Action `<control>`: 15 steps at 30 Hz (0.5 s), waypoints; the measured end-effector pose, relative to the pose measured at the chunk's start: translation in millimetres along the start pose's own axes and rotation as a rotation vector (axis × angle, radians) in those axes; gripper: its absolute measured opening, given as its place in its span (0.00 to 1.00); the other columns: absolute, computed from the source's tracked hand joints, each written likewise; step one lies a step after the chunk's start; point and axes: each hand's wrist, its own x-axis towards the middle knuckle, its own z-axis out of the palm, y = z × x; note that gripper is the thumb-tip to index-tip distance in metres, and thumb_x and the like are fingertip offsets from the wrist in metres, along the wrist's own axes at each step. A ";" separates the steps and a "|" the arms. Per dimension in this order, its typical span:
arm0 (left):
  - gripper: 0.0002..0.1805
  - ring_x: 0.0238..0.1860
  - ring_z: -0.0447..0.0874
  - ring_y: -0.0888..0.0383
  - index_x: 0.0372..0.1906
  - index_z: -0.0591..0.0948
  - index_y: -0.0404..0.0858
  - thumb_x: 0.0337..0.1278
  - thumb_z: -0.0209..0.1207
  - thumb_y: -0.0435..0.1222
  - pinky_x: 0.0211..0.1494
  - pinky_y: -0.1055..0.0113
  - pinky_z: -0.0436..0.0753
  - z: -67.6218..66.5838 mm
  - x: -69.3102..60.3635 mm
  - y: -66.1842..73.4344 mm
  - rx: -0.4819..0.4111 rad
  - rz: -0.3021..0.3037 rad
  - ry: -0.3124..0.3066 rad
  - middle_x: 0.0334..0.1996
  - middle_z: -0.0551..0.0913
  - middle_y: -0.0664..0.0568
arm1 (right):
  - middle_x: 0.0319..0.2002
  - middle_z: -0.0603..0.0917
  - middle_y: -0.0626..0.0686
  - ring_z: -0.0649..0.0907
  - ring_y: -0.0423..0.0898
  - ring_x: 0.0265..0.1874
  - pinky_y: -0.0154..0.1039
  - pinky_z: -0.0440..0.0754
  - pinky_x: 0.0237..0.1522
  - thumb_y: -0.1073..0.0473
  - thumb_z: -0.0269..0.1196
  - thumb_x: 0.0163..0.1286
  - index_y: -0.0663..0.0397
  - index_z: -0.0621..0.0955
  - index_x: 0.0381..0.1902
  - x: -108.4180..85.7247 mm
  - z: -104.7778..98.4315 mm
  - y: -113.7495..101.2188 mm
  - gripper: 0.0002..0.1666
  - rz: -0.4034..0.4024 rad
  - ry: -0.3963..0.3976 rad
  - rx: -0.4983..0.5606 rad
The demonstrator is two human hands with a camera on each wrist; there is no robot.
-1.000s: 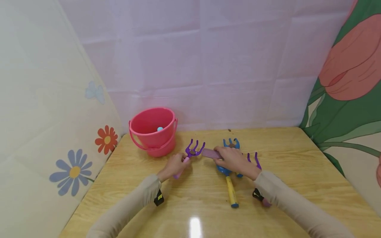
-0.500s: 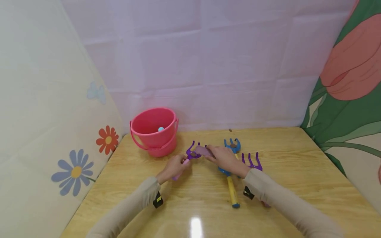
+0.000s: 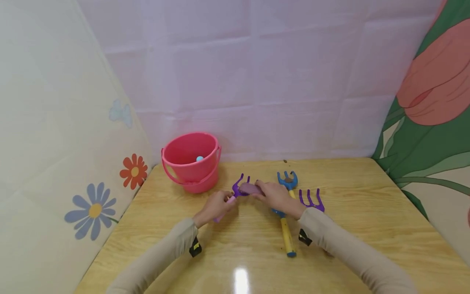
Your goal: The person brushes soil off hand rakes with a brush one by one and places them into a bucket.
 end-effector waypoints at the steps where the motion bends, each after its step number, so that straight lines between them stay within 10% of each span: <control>1: 0.12 0.18 0.74 0.65 0.47 0.86 0.34 0.59 0.64 0.33 0.24 0.71 0.75 -0.4 -0.3 0.6 0.003 0.005 0.002 0.25 0.83 0.54 | 0.23 0.74 0.46 0.71 0.40 0.17 0.33 0.64 0.17 0.52 0.63 0.71 0.65 0.77 0.54 0.0 0.1 1.7 0.23 0.007 -0.008 0.006; 15: 0.11 0.17 0.76 0.65 0.45 0.86 0.35 0.59 0.64 0.35 0.23 0.71 0.77 1.8 1.7 4.6 -0.016 -0.002 -0.005 0.22 0.82 0.56 | 0.25 0.78 0.47 0.72 0.39 0.19 0.34 0.67 0.18 0.53 0.63 0.71 0.66 0.78 0.54 4.0 -6.0 0.5 0.23 -0.040 0.014 0.028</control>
